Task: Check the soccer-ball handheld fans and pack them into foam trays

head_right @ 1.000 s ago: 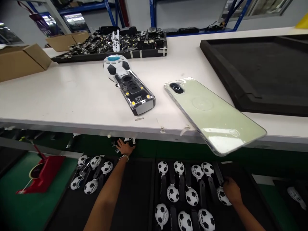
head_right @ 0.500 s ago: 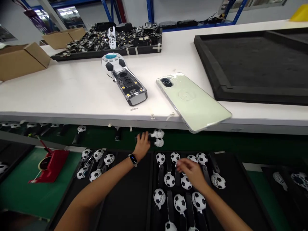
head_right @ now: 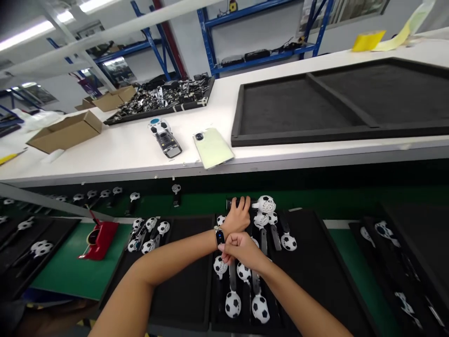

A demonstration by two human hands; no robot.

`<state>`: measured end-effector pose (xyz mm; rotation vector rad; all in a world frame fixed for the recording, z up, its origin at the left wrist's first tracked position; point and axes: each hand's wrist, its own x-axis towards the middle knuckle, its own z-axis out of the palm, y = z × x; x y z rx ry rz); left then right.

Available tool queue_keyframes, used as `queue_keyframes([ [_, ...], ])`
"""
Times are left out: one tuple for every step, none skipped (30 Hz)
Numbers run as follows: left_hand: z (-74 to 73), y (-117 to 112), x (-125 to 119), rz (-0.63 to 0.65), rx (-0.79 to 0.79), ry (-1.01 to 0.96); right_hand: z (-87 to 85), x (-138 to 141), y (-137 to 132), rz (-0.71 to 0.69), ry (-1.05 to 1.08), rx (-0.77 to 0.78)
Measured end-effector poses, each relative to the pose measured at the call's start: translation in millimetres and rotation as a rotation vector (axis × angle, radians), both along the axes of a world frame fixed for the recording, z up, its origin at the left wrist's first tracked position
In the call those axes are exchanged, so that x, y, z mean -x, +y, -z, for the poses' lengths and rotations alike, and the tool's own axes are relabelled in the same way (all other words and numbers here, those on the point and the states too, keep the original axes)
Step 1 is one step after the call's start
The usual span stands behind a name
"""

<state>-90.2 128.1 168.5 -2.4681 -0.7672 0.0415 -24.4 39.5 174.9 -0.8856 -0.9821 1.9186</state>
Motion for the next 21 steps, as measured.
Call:
queue_keyframes([
  [-5.2,-6,-8,-0.015,0.001,-0.010,-3.0,-10,-6,-0.007,0.011,-0.033],
  [-10.8,-13,-16,-0.038,0.011,-0.025,-5.8,-21,-13,-0.025,0.026,-0.066],
  [-16.5,-20,-23,-0.071,0.035,-0.049,-7.9,-35,-20,-0.054,0.042,-0.096],
  [-21.8,-28,-29,-0.116,0.077,-0.089,-8.6,-50,-27,-0.084,0.059,-0.123],
  [-26.4,-36,-35,-0.175,0.141,-0.153,-7.6,-68,-34,-0.094,0.075,-0.141],
  [-30.1,-45,-39,-0.246,0.229,-0.241,-4.5,-87,-40,-0.066,0.090,-0.143],
  [-32.8,-53,-43,-0.321,0.343,-0.351,0.8,-107,-46,0.010,0.102,-0.133],
  [-34.6,-62,-46,-0.396,0.473,-0.481,8.0,-127,-50,0.141,0.115,-0.112],
  [-35.7,-70,-49,-0.463,0.604,-0.628,16.7,-147,-53,0.308,0.129,-0.082],
  [-36.4,-78,-52,-0.517,0.723,-0.779,26.3,-165,-55,0.477,0.144,-0.048],
  [-36.7,-86,-56,-0.552,0.830,-0.923,35.9,-181,-56,0.614,0.153,-0.010],
  [-36.8,-94,-60,-0.563,0.928,-1.060,44.8,-193,-57,0.712,0.149,0.034],
  [-36.4,-102,-65,-0.555,1.029,-1.186,52.2,-202,-57,0.758,0.134,0.087],
  [-35.3,-111,-71,-0.531,1.144,-1.304,57.7,-207,-56,0.749,0.123,0.140],
  [-33.2,-119,-77,-0.494,1.285,-1.413,60.9,-209,-56,0.690,0.132,0.181],
  [-29.9,-128,-83,-0.448,1.445,-1.517,61.7,-208,-55,0.602,0.168,0.202],
  [-25.4,-137,-90,-0.400,1.607,-1.621,60.3,-205,-55,0.501,0.228,0.204],
  [-20.2,-146,-97,-0.361,1.758,-1.720,56.9,-202,-55,0.400,0.302,0.190],
  [-14.6,-155,-103,-0.334,1.884,-1.808,51.8,-198,-55,0.321,0.371,0.174],
  [-9.4,-162,-109,-0.319,1.975,-1.889,45.3,-195,-55,0.288,0.424,0.163],
  [-5.1,-168,-114,-0.317,2.028,-1.961,37.9,-194,-55,0.302,0.463,0.154],
])
